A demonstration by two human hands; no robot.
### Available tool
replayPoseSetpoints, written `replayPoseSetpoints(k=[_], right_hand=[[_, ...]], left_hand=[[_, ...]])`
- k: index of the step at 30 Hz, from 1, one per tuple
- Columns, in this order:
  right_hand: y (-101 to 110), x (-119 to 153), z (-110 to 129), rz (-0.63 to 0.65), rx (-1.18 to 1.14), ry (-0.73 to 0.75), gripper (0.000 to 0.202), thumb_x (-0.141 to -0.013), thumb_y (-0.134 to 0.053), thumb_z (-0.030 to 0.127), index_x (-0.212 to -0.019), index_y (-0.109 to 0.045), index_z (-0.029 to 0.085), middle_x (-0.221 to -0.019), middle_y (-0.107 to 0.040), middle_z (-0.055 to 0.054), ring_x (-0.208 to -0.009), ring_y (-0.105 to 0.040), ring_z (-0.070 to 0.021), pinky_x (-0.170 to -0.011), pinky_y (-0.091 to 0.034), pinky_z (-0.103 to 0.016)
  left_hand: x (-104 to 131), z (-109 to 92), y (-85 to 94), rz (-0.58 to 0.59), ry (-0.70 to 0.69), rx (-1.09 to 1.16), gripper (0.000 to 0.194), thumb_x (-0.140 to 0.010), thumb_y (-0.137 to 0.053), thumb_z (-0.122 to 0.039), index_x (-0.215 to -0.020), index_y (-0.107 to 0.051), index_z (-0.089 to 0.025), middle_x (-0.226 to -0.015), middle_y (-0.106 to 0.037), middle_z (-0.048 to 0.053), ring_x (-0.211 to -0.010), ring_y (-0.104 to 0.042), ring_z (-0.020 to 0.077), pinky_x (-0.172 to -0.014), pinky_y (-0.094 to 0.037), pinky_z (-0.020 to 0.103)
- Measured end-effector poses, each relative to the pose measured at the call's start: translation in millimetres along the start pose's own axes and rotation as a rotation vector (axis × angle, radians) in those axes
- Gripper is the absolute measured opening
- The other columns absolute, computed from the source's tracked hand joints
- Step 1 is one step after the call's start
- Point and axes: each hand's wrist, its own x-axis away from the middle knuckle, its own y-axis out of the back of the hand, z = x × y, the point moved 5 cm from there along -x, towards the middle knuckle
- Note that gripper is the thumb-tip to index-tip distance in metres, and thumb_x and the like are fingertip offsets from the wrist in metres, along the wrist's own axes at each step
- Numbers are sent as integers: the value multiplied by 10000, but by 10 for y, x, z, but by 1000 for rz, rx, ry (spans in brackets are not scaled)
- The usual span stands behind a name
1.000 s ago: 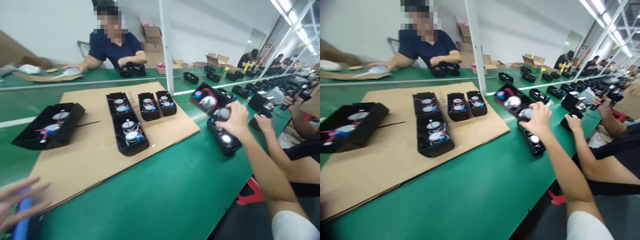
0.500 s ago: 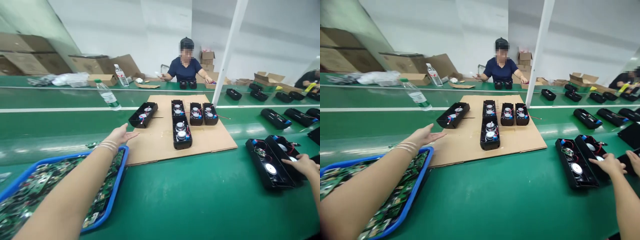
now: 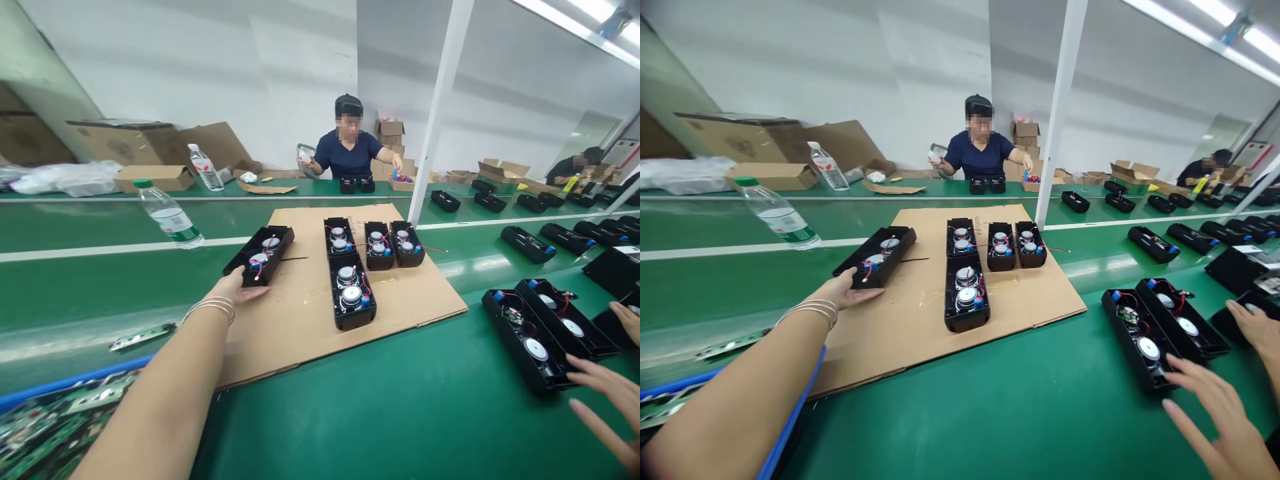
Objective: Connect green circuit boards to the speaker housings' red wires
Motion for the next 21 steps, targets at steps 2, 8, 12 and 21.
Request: replayPoseSetpoints(k=[2, 8, 12, 21], right_hand=[[-94, 255, 74, 91, -46, 88, 239, -847, -535, 524, -1038, -610, 403, -1207, -602, -93, -1147, -550, -298, -932, -469, -486], [-260, 252, 466, 24, 55, 174, 309, -839, -519, 567, -954, -643, 308, -1070, -679, -48, -971, -646, -291, -686, -582, -435], [-339, 59, 1007, 40, 9, 320, 256, -883, -497, 494, -924, -641, 286, -1042, -694, -22, -922, -667, -218, -638, -592, -308], [-457, 91, 2461, 88, -321, 828, 133, -928, -486, 268, -1001, -586, 219, -860, -711, -23, -793, -683, -136, -714, -552, -207]], left_hand=[[-26, 12, -11, 2, 0, -14, 346, -899, -555, -323, -1206, -525, -165, -1182, -577, 95, -964, -612, 218, -789, -537, 414], [138, -14, 45, 49, -48, -83, 337, -896, -564, -308, -1199, -529, -164, -1175, -578, 91, -953, -613, 213, -779, -540, 406], [523, -21, 299, 178, -61, -145, 247, -917, -529, -275, -1121, -557, -138, -1033, -628, 70, -821, -639, 168, -678, -555, 332], [1661, 690, 695, 659, 78, -343, 152, -658, -586, -94, -808, -602, -112, -643, -687, 51, -613, -673, 201, -640, -599, 366]])
